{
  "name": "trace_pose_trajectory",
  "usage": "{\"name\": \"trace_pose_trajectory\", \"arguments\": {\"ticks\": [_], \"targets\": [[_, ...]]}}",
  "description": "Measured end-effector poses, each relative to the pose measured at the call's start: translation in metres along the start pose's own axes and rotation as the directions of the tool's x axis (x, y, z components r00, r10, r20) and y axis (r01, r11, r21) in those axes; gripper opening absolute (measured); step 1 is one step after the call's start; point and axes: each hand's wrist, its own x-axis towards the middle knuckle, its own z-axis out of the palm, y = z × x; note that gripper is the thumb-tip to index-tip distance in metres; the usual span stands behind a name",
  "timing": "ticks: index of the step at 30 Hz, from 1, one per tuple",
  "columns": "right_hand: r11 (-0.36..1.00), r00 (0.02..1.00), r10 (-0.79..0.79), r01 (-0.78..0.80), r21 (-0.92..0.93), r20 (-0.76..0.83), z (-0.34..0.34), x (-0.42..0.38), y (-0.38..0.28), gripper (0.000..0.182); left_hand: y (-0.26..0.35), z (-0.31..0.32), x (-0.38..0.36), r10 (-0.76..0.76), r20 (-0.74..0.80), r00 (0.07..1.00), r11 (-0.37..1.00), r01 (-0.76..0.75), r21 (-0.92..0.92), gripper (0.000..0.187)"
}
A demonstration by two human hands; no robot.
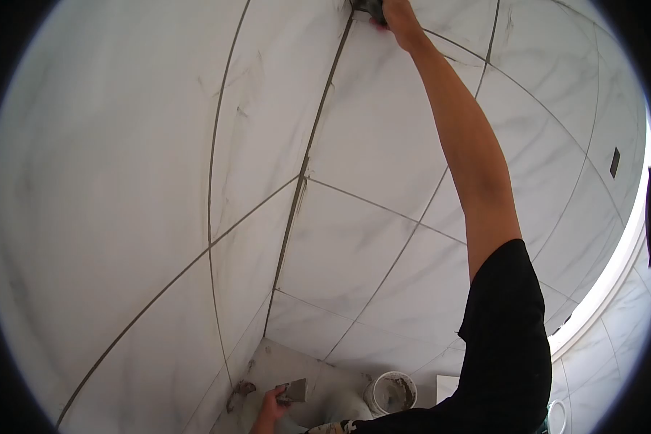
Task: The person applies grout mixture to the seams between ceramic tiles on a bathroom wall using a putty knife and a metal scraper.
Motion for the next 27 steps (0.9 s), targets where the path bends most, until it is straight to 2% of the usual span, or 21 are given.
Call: {"name": "trace_pose_trajectory", "arguments": {"ticks": [2,3,5,7,9,11,12,14,15,16,17,18,19,21,22,24,25,27], "targets": [[0.991,0.999,-0.013,0.018,-0.134,0.040,0.000,-0.008,0.017,0.039,-0.002,-0.007,0.011,-0.014,0.029,0.999,1.000,0.014,0.008,0.023],[0.996,0.997,0.077,-0.077,-0.047,0.015,0.009,-0.033,0.004,0.041,-0.004,-0.012,0.013,-0.025,0.062,0.998,1.000,0.025,0.015,0.022],[0.978,0.984,0.159,-0.146,-0.149,0.082,0.013,-0.064,-0.004,0.040,-0.003,-0.006,0.008,-0.009,0.065,0.998,0.998,0.005,0.055,0.022],[0.999,0.982,0.041,-0.034,-0.039,0.185,0.010,-0.097,0.004,0.047,-0.007,-0.009,0.003,0.001,0.063,0.998,0.995,-0.008,0.101,0.021],[0.981,0.930,0.181,-0.193,0.003,0.321,-0.006,-0.135,0.002,0.044,-0.007,-0.010,0.007,-0.007,0.099,0.995,0.997,0.000,0.075,0.020],[0.872,0.927,0.275,-0.352,0.340,0.255,-0.035,-0.170,-0.003,0.045,-0.009,-0.005,0.000,-0.005,0.099,0.995,0.997,-0.003,0.077,0.020],[0.878,0.930,0.287,-0.351,0.326,0.229,-0.055,-0.190,-0.010,0.045,-0.007,-0.002,-0.003,0.009,0.097,0.995,0.998,-0.016,0.067,0.020],[0.742,0.979,0.203,-0.174,0.648,0.030,-0.099,-0.218,-0.024,0.050,-0.008,0.001,-0.007,0.015,0.100,0.995,0.997,-0.023,0.079,0.021],[0.782,0.991,0.125,-0.128,0.610,0.048,-0.131,-0.226,-0.022,0.052,-0.009,0.001,-0.009,0.038,0.087,0.995,0.997,-0.043,0.065,0.021],[0.874,0.996,0.090,-0.075,0.479,-0.008,-0.154,-0.233,-0.032,0.053,-0.008,0.000,-0.011,0.032,0.089,0.996,0.997,-0.038,0.067,0.021],[0.971,0.996,0.051,-0.031,0.238,-0.078,-0.176,-0.235,-0.042,0.059,-0.007,-0.001,-0.012,0.032,0.081,0.996,0.998,-0.036,0.056,0.023],[0.993,0.992,-0.102,0.096,-0.073,-0.075,-0.202,-0.229,-0.043,0.061,-0.008,-0.003,-0.013,0.030,0.071,0.997,0.998,-0.033,0.046,0.025],[0.920,0.992,-0.126,0.105,-0.378,-0.032,-0.220,-0.225,-0.057,0.057,-0.007,-0.006,-0.013,0.018,0.069,0.997,0.999,-0.021,0.049,0.025],[0.621,0.917,-0.361,0.371,-0.690,0.168,-0.253,-0.201,-0.044,0.058,-0.007,-0.004,-0.003,0.019,0.040,0.999,0.995,-0.023,0.100,0.028],[0.617,0.919,-0.357,0.367,-0.696,0.168,-0.256,-0.193,-0.043,0.058,-0.007,-0.002,-0.004,0.012,0.043,0.999,0.994,-0.016,0.106,0.028],[0.206,0.844,-0.384,0.473,-0.857,0.374,-0.256,-0.176,-0.039,0.060,-0.008,0.005,-0.004,0.015,-0.041,0.999,0.991,-0.009,0.132,0.030],[0.200,0.845,-0.380,0.474,-0.858,0.378,-0.254,-0.171,-0.036,0.060,-0.010,0.002,0.002,0.008,-0.037,0.999,0.991,-0.003,0.133,0.030],[0.064,0.833,-0.260,0.519,-0.852,0.488,-0.251,-0.162,-0.030,0.059,-0.010,-0.001,0.010,-0.021,0.077,0.997,0.996,0.014,0.090,0.032]]}}
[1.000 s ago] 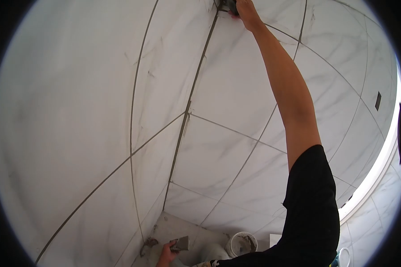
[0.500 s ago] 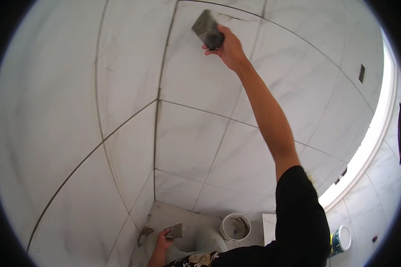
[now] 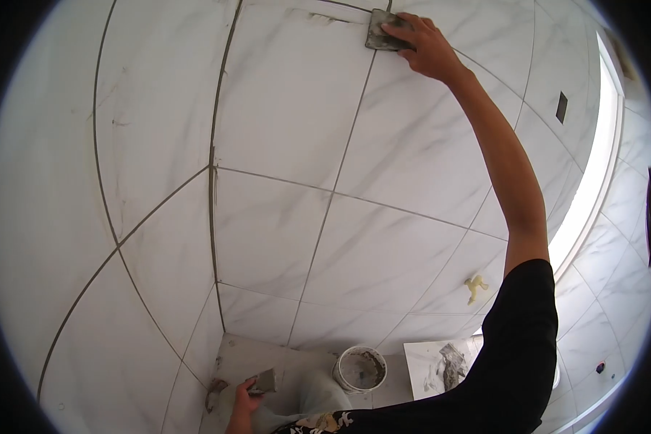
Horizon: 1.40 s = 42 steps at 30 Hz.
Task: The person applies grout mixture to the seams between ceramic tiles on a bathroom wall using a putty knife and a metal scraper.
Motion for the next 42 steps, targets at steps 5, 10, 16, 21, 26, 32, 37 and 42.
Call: {"name": "trace_pose_trajectory", "arguments": {"ticks": [5,10,16,21,26,32,37,42], "targets": [[0.919,0.813,0.292,-0.094,-0.382,0.504,-0.056,-0.001,-0.039,0.051,0.000,-0.010,-0.002,0.036,-0.098,0.995,0.999,-0.035,0.019,0.034],[0.988,0.978,0.103,-0.122,0.095,0.183,-0.048,0.048,0.005,0.055,-0.001,-0.010,0.005,-0.012,-0.024,1.000,0.997,0.010,-0.078,0.032],[0.955,0.880,0.288,-0.295,-0.040,0.378,-0.029,0.075,-0.027,0.044,0.006,-0.003,-0.011,0.019,-0.087,0.996,1.000,-0.021,-0.020,0.024],[0.928,0.795,0.368,-0.346,-0.138,0.482,-0.027,-0.010,-0.111,0.048,0.007,-0.001,-0.012,0.027,0.000,1.000,0.999,-0.027,0.023,0.025],[0.959,0.865,0.278,-0.227,-0.168,0.417,-0.051,-0.017,-0.108,0.056,0.007,0.006,-0.015,0.015,-0.030,0.999,1.000,-0.014,0.019,0.027],[0.974,0.922,0.217,-0.183,-0.134,0.320,-0.011,-0.039,-0.079,0.060,0.010,0.010,-0.018,0.047,-0.072,0.996,0.999,-0.046,0.015,0.029],[0.937,0.782,0.348,-0.304,-0.171,0.517,-0.052,-0.007,-0.103,0.050,0.003,-0.002,-0.006,0.047,-0.006,0.999,0.998,-0.047,-0.033,0.030],[0.883,0.862,0.469,-0.458,-0.104,0.190,-0.044,0.078,-0.063,0.049,0.007,0.003,-0.015,0.006,-0.028,1.000,0.999,-0.005,0.041,0.029]]}}
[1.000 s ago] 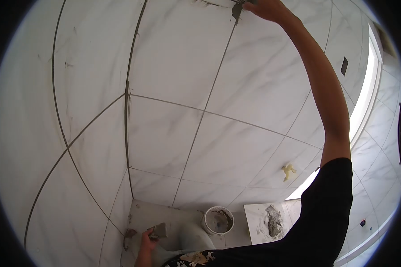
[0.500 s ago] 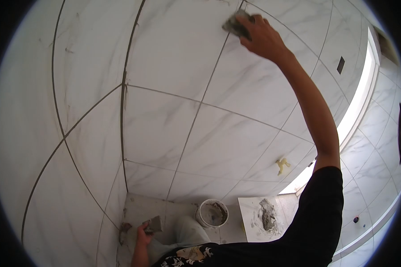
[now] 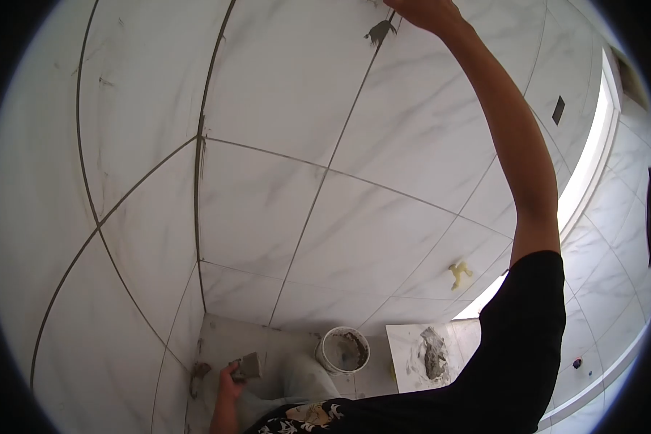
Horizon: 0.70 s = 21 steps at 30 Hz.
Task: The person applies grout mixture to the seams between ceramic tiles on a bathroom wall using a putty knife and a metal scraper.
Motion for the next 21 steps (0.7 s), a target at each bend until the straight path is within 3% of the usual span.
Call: {"name": "trace_pose_trajectory", "arguments": {"ticks": [2,4,5,6,7,9,10,12,13,14,15,20,21], "targets": [[0.997,0.960,0.051,-0.035,-0.062,0.275,0.004,0.003,-0.005,0.051,0.001,0.005,-0.005,0.028,-0.033,0.999,0.998,-0.030,-0.048,0.029],[0.998,0.996,-0.065,0.066,-0.024,0.065,0.050,-0.024,0.007,0.059,0.000,0.004,-0.002,0.045,-0.059,0.997,0.994,-0.051,-0.096,0.029],[0.995,0.984,0.043,-0.027,-0.092,0.175,0.054,-0.053,-0.009,0.060,-0.003,-0.003,0.006,0.054,-0.010,0.998,0.992,-0.055,-0.113,0.029],[0.999,0.988,0.028,-0.021,-0.049,0.150,0.066,-0.092,-0.021,0.062,-0.006,-0.008,0.010,0.066,0.039,0.997,0.989,-0.061,-0.132,0.030],[0.996,0.972,-0.040,0.057,-0.068,0.230,0.063,-0.125,-0.037,0.065,-0.007,-0.007,0.007,0.058,0.037,0.998,0.990,-0.053,-0.132,0.030],[0.971,0.859,-0.143,0.219,-0.100,0.492,0.053,-0.166,-0.052,0.059,-0.002,-0.001,0.003,0.020,0.000,1.000,0.997,-0.020,-0.072,0.030],[0.962,0.716,-0.099,0.247,-0.119,0.691,0.034,-0.166,-0.061,0.054,-0.001,0.000,0.002,0.019,0.000,1.000,0.997,-0.019,-0.070,0.030],[0.976,0.873,-0.136,0.201,-0.089,0.469,0.023,-0.166,-0.054,0.046,-0.001,0.002,0.000,0.015,0.009,1.000,1.000,-0.015,-0.013,0.031],[0.964,0.928,-0.240,0.262,-0.040,0.285,0.030,-0.158,-0.040,0.045,-0.002,0.002,-0.001,0.015,0.005,1.000,1.000,-0.015,-0.017,0.031],[0.945,0.942,-0.325,0.326,-0.004,0.086,0.043,-0.144,-0.020,0.048,-0.002,0.001,-0.002,0.013,-0.007,1.000,0.999,-0.014,-0.031,0.031],[0.908,0.908,-0.418,0.418,-0.014,-0.014,0.053,-0.130,-0.003,0.060,-0.001,0.002,-0.002,0.012,-0.015,1.000,0.999,-0.013,-0.045,0.031],[0.959,0.941,-0.271,0.283,-0.028,0.203,0.047,-0.146,0.007,0.060,-0.003,-0.001,0.005,0.037,0.003,0.999,0.998,-0.036,-0.053,0.033],[0.975,0.912,-0.158,0.206,-0.089,0.378,0.030,-0.150,-0.003,0.058,-0.005,-0.004,0.004,0.047,0.024,0.999,0.997,-0.045,-0.068,0.033]]}}
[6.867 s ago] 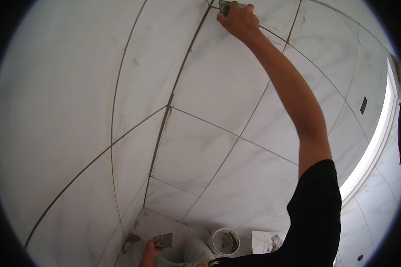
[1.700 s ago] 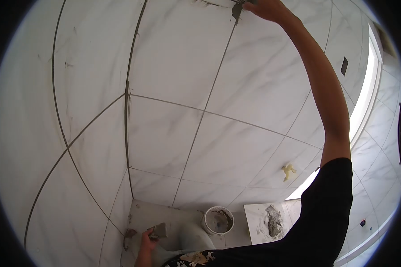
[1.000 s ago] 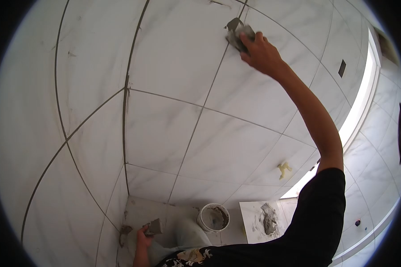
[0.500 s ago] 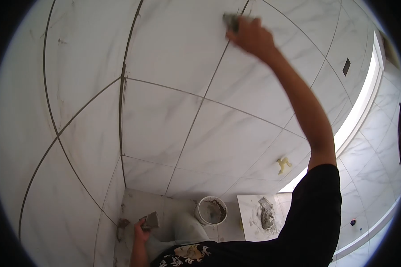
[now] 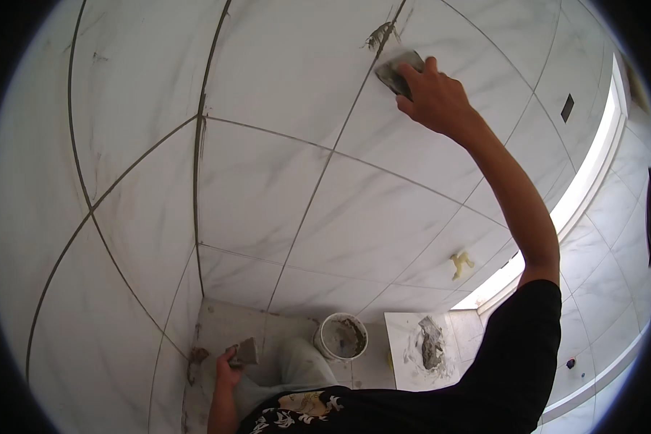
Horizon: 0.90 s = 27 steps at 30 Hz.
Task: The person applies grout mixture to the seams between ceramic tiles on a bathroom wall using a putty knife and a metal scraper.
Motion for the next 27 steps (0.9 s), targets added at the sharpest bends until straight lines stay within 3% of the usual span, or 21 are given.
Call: {"name": "trace_pose_trajectory", "arguments": {"ticks": [1,2,3,4,5,6,7,9,11,12,14,16,17,19,21,23,26,27], "targets": [[0.995,0.980,0.094,-0.087,-0.048,0.177,-0.010,0.000,-0.003,0.057,-0.001,0.002,0.001,0.004,0.004,1.000,1.000,-0.004,-0.007,0.033],[0.994,0.993,0.077,-0.070,-0.079,0.088,-0.009,0.012,0.011,0.059,0.000,0.004,0.003,0.004,0.015,1.000,1.000,-0.004,-0.007,0.033],[0.988,0.988,0.151,-0.152,0.029,0.024,-0.028,0.025,0.014,0.061,-0.001,0.006,0.004,-0.002,0.023,1.000,1.000,0.002,-0.003,0.033],[0.987,0.969,0.149,-0.157,-0.025,-0.199,-0.025,0.049,0.032,0.063,0.000,0.011,0.002,-0.008,0.028,1.000,1.000,0.008,0.000,0.033],[0.984,0.936,0.168,-0.180,-0.011,-0.310,-0.032,0.075,0.044,0.065,0.004,0.013,-0.004,-0.031,-0.012,0.999,0.998,0.032,0.054,0.033],[0.975,0.939,0.207,-0.176,0.136,-0.273,-0.072,0.076,0.029,0.052,0.005,0.015,-0.008,-0.049,-0.053,0.997,0.993,0.054,0.101,0.033],[0.968,0.932,0.240,-0.210,0.137,-0.272,-0.074,0.094,0.037,0.052,0.005,0.015,-0.010,-0.049,-0.059,0.997,0.993,0.055,0.101,0.033],[0.968,0.945,0.239,-0.215,0.127,-0.222,-0.067,0.109,0.039,0.051,0.006,0.012,-0.009,-0.010,-0.089,0.996,0.997,0.017,0.081,0.034],[0.952,0.969,0.244,-0.235,0.195,-0.023,-0.061,0.088,0.009,0.051,0.004,0.003,-0.005,0.003,-0.059,0.998,0.997,0.001,0.074,0.034],[0.975,0.971,0.213,-0.205,0.081,-0.108,-0.023,0.087,0.011,0.063,0.001,-0.002,-0.002,0.013,-0.027,1.000,0.998,-0.012,0.067,0.035],[0.975,0.981,0.190,-0.183,0.125,-0.048,0.015,0.039,-0.028,0.061,-0.002,-0.010,0.012,-0.005,-0.041,0.999,0.998,0.007,0.055,0.035],[0.996,0.990,0.048,-0.058,0.073,0.132,0.034,-0.009,-0.061,0.058,-0.002,-0.007,0.008,-0.013,-0.058,0.998,0.999,0.016,0.047,0.034],[0.997,0.953,-0.049,0.031,0.065,0.298,0.025,-0.027,-0.070,0.058,0.000,0.002,0.000,0.019,-0.013,1.000,0.993,-0.018,0.119,0.034],[0.999,0.896,-0.053,0.052,0.016,0.441,0.012,-0.034,-0.071,0.058,0.003,0.005,-0.005,0.050,0.032,0.998,0.980,-0.056,0.189,0.033],[0.994,0.994,-0.098,0.095,0.050,0.056,0.009,-0.031,-0.050,0.056,0.001,0.006,-0.006,-0.014,-0.048,0.999,0.999,0.016,0.041,0.032],[0.968,0.915,-0.232,0.251,0.016,-0.331,0.020,-0.009,-0.020,0.058,0.002,0.003,-0.006,-0.017,-0.060,0.998,0.999,0.020,0.046,0.033],[0.960,0.899,-0.279,0.267,-0.080,-0.337,0.043,0.003,0.006,0.057,0.004,0.018,-0.012,0.003,-0.080,0.997,0.998,0.002,0.068,0.032],[0.973,0.939,-0.232,0.225,-0.054,-0.256,0.044,-0.007,0.003,0.055,0.005,0.021,-0.014,0.019,-0.100,0.995,0.997,-0.011,0.080,0.032]]}}
